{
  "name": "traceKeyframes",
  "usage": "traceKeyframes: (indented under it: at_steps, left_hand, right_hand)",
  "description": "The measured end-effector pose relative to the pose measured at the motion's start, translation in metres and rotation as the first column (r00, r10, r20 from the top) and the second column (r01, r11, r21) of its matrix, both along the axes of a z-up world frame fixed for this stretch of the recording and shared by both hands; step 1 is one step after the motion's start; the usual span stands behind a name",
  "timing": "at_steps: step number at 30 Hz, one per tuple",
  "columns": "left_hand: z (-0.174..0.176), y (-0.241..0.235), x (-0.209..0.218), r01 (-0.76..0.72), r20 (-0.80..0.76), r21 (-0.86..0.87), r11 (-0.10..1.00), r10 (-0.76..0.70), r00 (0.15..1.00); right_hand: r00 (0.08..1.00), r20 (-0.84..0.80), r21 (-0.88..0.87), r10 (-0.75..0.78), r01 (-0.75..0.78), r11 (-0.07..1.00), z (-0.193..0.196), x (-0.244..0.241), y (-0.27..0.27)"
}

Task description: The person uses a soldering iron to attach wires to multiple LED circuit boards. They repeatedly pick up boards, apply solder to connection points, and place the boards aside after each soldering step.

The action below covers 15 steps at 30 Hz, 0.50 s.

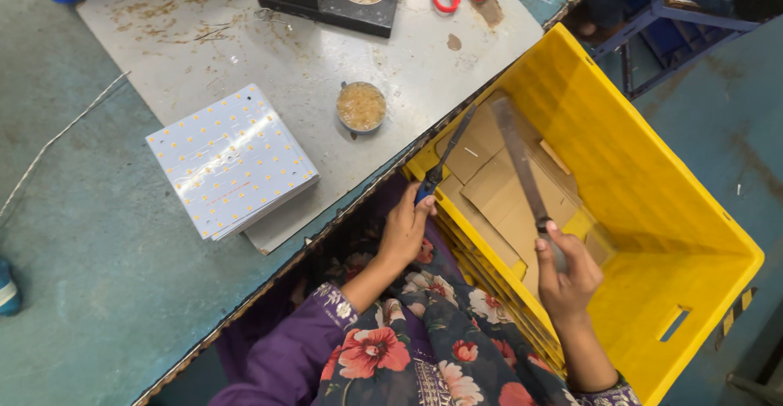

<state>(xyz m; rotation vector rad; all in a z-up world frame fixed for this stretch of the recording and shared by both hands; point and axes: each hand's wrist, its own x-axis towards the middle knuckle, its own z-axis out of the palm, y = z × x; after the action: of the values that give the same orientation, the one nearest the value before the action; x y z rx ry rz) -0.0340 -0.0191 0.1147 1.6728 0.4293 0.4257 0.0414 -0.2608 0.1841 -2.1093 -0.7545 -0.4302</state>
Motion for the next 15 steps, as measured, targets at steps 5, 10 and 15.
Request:
traceKeyframes:
  at_steps: [5, 10, 15]
  left_hand:
    - [0.053, 0.002, -0.015, 0.078, -0.121, -0.122, 0.99, -0.092, 0.988]
    - [0.077, -0.002, -0.021, 0.108, -0.087, -0.066, 0.992, -0.114, 0.99]
    - [0.069, -0.007, -0.023, 0.116, -0.156, -0.137, 0.984, -0.137, 0.978]
  right_hand:
    - [1.0, -0.027, 0.024, 0.01, -0.009, 1.0, -0.002, -0.002, -0.001]
    - [0.997, -0.081, 0.094, 0.01, -0.002, 0.996, 0.003, -0.004, -0.01]
    - [1.0, 0.008, 0.043, 0.019, -0.019, 0.999, 0.005, -0.004, -0.006]
